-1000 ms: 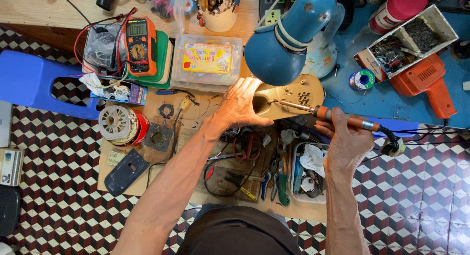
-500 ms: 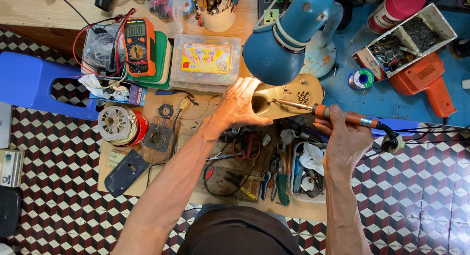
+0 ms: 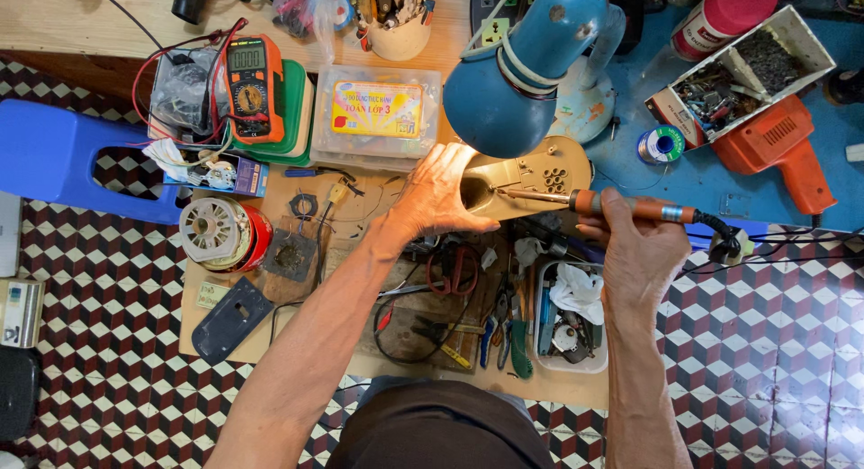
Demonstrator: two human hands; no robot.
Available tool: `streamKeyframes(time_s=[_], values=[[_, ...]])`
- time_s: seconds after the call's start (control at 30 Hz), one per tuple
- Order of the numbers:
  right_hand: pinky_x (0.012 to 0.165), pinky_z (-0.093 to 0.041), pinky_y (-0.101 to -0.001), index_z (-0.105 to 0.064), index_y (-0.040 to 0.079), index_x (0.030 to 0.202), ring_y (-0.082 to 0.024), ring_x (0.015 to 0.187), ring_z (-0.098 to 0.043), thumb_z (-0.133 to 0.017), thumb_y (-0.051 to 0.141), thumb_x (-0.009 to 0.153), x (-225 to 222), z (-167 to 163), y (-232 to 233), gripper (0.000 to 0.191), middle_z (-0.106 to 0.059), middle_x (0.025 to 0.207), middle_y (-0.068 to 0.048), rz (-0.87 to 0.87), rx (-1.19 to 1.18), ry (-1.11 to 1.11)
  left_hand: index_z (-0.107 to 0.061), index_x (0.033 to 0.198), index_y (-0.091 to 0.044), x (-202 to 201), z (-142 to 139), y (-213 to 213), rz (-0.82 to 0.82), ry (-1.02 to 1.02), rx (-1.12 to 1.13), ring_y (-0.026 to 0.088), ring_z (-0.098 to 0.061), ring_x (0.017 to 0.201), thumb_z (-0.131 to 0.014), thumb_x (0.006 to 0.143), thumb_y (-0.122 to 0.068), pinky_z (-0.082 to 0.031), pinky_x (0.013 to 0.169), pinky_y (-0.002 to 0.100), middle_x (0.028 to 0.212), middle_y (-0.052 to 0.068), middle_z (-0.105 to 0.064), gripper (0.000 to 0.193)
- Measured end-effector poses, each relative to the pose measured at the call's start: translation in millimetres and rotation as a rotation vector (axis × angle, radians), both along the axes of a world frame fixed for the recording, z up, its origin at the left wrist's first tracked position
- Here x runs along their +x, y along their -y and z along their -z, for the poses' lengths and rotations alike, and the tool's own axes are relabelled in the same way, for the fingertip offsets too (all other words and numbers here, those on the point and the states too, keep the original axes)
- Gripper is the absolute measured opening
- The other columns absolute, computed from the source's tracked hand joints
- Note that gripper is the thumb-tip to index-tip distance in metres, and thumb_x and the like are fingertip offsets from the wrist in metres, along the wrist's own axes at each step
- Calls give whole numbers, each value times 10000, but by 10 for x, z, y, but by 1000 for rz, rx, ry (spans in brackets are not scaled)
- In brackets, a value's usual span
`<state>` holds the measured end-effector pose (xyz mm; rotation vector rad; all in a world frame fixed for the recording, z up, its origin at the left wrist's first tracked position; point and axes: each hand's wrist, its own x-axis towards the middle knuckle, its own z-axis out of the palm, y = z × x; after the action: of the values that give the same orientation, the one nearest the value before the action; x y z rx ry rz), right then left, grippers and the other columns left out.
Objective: The person holds a plastic appliance housing under a desk lamp and uses a soldering iron to work on wires and terminals inside it. They set the iron down to reposition the housing and its wiring, wipe the housing with a tissue, then pick the soldering iron back up and continue soldering inside the housing.
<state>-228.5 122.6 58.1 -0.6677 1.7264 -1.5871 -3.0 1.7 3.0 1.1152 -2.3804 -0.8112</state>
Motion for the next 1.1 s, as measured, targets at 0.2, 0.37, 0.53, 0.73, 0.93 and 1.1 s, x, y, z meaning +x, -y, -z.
streamKeyframes(time_s=[0.2, 0.37, 0.53, 0.73, 0.93, 1.1], values=[[659, -671, -305, -628, -75, 1030, -218, 763, -754, -734, 89, 987, -2, -20, -43, 200, -715, 944, -188, 38, -51, 17, -505, 1360, -53, 5, 27, 11, 14, -23, -28, 354, -509, 1224, -924, 562, -572, -420, 1074, 479, 1281, 150, -564, 1040], [685, -677, -327, -589, -81, 1101, -261, 795, -760, -708, 62, 1010, -198, -167, -314, 207, -705, 999, -215, 110, -206, 54, -505, 1351, -48, 18, 75, 14, -4, -20, -22, 357, -513, 1212, -926, 554, -562, -427, 1056, 478, 1266, 154, -571, 1038], [707, -665, -345, -582, -139, 1122, -282, 772, -732, -678, 62, 1051, -632, -119, -857, 233, -691, 963, -243, 130, -159, 68, -520, 1349, -49, -53, 152, 17, -9, 21, -33, 363, -510, 1184, -934, 541, -557, -439, 1038, 468, 1240, 156, -575, 1040], [783, -652, -317, -599, -47, 1154, -242, 844, -741, -577, 72, 1093, -1464, -285, -1867, 136, -683, 977, -191, 196, -108, -207, -533, 1324, -44, -131, 233, 6, -2, 52, -3, 356, -506, 1199, -953, 556, -537, -441, 1032, 462, 1245, 158, -568, 1005], [846, -569, -335, -560, 25, 994, -222, 863, -672, -542, 94, 1158, -1654, -243, -2388, 178, -652, 949, -137, 227, -286, 55, -520, 1393, -30, -172, 175, -50, 38, -16, -1, 358, -493, 1215, -945, 551, -507, -423, 1036, 475, 1305, 158, -564, 1058], [673, -616, -353, -637, -50, 1016, -261, 717, -714, -617, 81, 966, -792, 751, -2011, 141, -718, 908, -205, 183, 167, 440, -517, 1394, -40, -176, 181, -76, 17, 47, 34, 347, -491, 1251, -941, 567, -515, -418, 1074, 466, 1315, 150, -566, 1044]])
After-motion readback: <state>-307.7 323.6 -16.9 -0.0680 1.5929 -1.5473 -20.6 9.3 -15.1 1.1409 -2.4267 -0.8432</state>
